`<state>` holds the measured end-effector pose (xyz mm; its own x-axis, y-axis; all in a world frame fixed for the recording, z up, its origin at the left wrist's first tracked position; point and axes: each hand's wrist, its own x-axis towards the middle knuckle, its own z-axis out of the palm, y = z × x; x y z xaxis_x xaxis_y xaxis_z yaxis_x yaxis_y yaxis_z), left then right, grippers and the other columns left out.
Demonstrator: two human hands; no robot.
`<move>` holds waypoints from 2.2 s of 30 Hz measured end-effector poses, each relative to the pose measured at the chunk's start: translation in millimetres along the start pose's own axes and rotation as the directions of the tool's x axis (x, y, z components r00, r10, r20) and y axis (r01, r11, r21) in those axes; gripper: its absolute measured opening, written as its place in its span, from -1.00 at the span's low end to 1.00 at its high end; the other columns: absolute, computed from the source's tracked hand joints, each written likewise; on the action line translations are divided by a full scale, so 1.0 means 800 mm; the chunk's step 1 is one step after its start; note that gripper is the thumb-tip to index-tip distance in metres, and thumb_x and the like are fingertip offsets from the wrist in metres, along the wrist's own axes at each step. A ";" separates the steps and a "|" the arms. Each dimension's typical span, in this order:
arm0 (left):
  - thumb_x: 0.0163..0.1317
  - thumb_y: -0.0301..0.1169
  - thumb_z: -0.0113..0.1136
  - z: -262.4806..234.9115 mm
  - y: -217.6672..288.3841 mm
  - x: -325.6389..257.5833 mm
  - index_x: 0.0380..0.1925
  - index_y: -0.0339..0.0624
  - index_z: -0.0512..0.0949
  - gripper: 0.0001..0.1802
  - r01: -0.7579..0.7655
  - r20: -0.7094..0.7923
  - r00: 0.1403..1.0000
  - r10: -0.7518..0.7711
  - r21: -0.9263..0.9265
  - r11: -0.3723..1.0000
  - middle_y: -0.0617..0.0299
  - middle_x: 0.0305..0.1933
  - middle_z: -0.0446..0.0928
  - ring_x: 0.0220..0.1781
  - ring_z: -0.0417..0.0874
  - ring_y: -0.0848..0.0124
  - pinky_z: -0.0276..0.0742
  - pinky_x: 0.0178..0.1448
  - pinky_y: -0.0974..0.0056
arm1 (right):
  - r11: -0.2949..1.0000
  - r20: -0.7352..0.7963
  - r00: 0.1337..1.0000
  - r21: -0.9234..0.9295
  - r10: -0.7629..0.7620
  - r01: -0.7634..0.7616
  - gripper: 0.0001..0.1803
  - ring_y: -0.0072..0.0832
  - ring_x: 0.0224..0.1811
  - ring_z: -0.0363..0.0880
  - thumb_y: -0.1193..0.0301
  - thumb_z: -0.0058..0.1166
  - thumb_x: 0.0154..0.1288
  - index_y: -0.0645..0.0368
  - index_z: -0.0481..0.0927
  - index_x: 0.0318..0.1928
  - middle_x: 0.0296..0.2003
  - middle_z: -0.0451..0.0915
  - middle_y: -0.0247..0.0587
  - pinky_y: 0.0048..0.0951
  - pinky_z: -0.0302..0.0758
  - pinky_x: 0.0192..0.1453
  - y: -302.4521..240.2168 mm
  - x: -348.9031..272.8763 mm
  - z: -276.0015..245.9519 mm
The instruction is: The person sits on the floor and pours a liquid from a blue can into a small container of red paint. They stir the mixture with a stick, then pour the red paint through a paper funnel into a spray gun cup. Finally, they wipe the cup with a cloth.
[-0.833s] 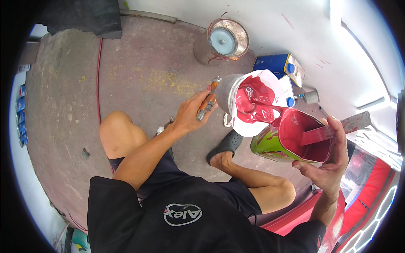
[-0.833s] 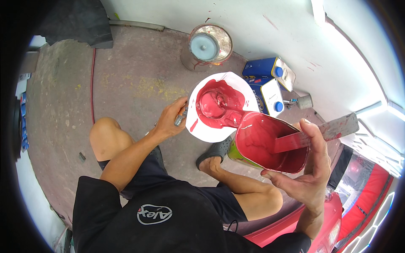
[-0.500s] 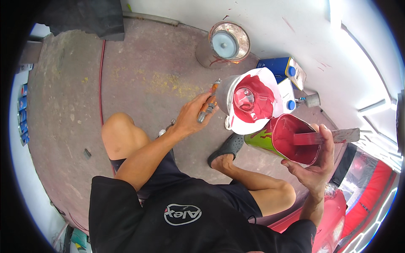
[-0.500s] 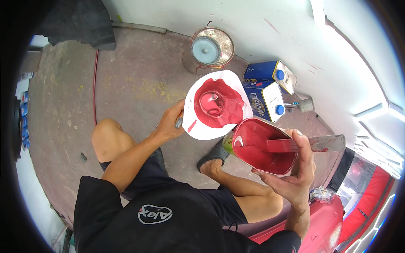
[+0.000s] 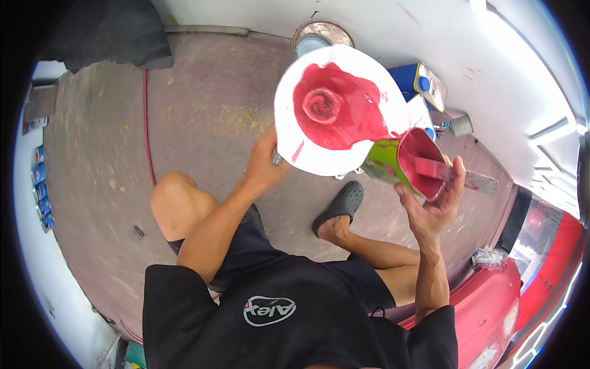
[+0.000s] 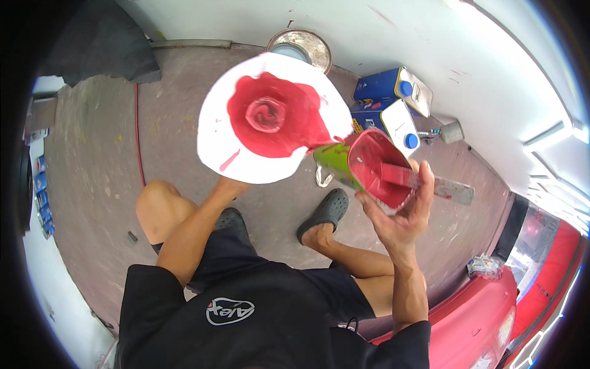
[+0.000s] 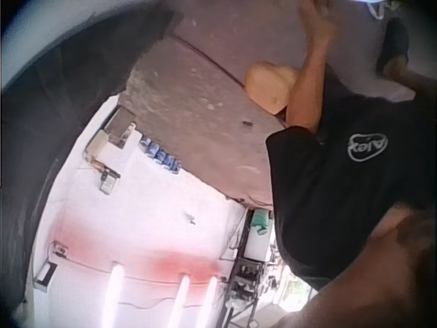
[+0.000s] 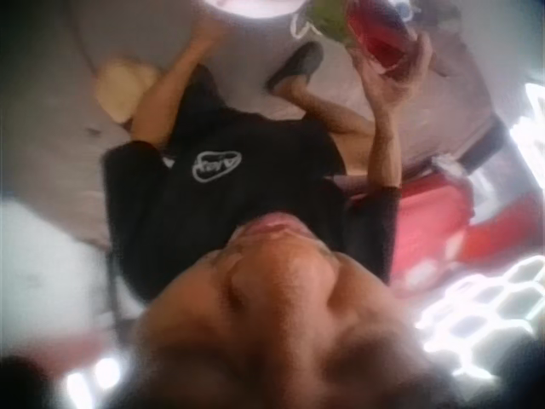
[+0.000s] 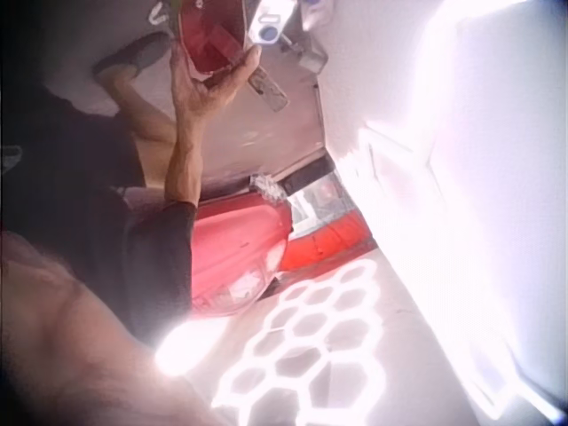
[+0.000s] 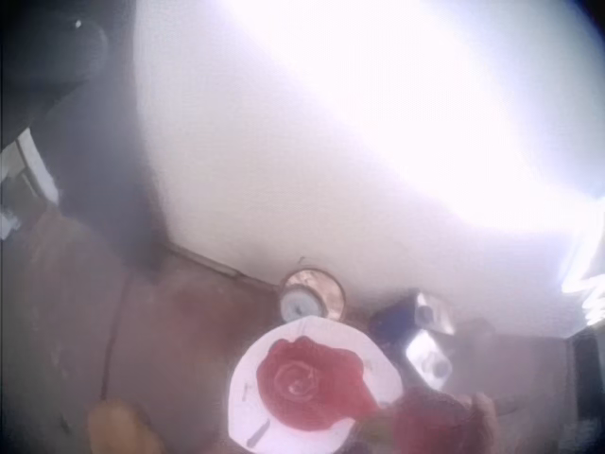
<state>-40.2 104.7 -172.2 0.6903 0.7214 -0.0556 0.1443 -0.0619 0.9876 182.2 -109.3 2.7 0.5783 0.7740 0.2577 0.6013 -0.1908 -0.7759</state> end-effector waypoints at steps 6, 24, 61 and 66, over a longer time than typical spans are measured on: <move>0.42 -0.31 0.44 -0.008 -0.078 -0.012 0.26 -0.25 0.64 -0.53 -0.217 -0.051 0.970 0.237 0.256 0.942 -0.01 0.19 0.73 0.20 0.75 0.10 0.67 0.24 0.05 | 0.988 -0.295 0.948 0.123 0.123 -0.090 0.20 -0.26 0.33 0.64 0.70 0.55 0.23 0.25 0.00 0.72 0.36 0.53 0.06 -0.26 0.64 0.39 0.051 0.029 0.065; 0.65 -0.16 0.28 -0.029 -0.069 -0.018 0.22 -0.18 0.74 -0.62 0.120 -0.157 0.985 -0.071 0.331 0.936 0.51 -0.47 0.44 -0.47 0.37 0.68 0.23 -0.41 0.42 | 0.978 -0.596 0.780 0.048 0.190 -0.202 0.12 -0.13 0.44 0.54 0.35 0.65 0.21 0.35 0.22 0.65 0.43 0.51 0.20 -0.21 0.42 0.56 0.251 0.146 0.229; 0.34 -0.41 0.39 0.003 -0.096 -0.029 0.14 -0.27 0.67 -0.61 0.084 -0.033 0.996 -0.077 0.367 0.926 -0.05 0.09 0.76 0.14 0.78 0.04 0.67 0.19 0.01 | 0.639 -0.072 0.790 0.635 0.609 -0.434 -0.47 -0.75 -0.30 0.54 0.21 0.30 0.63 0.37 0.56 0.33 -0.32 0.63 -0.46 -0.63 0.47 -0.17 0.050 0.087 0.144; 0.30 -0.47 0.36 0.011 -0.047 -0.008 0.11 -0.34 0.64 -0.62 0.088 -0.023 0.996 -0.086 0.137 0.987 -0.13 0.05 0.74 0.07 0.80 0.03 0.65 0.15 0.07 | 0.755 0.066 0.864 0.455 0.500 -0.472 -0.32 -0.81 -0.29 0.45 0.18 0.43 0.52 0.35 0.47 0.40 -0.32 0.50 -0.49 -0.69 0.34 -0.28 -0.060 0.119 0.099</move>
<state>-43.9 96.7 -210.6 0.6592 0.7395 -0.1367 0.3002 -0.0921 0.9494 165.2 21.4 18.8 0.7637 0.6129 -0.2029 -0.0694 -0.2345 -0.9696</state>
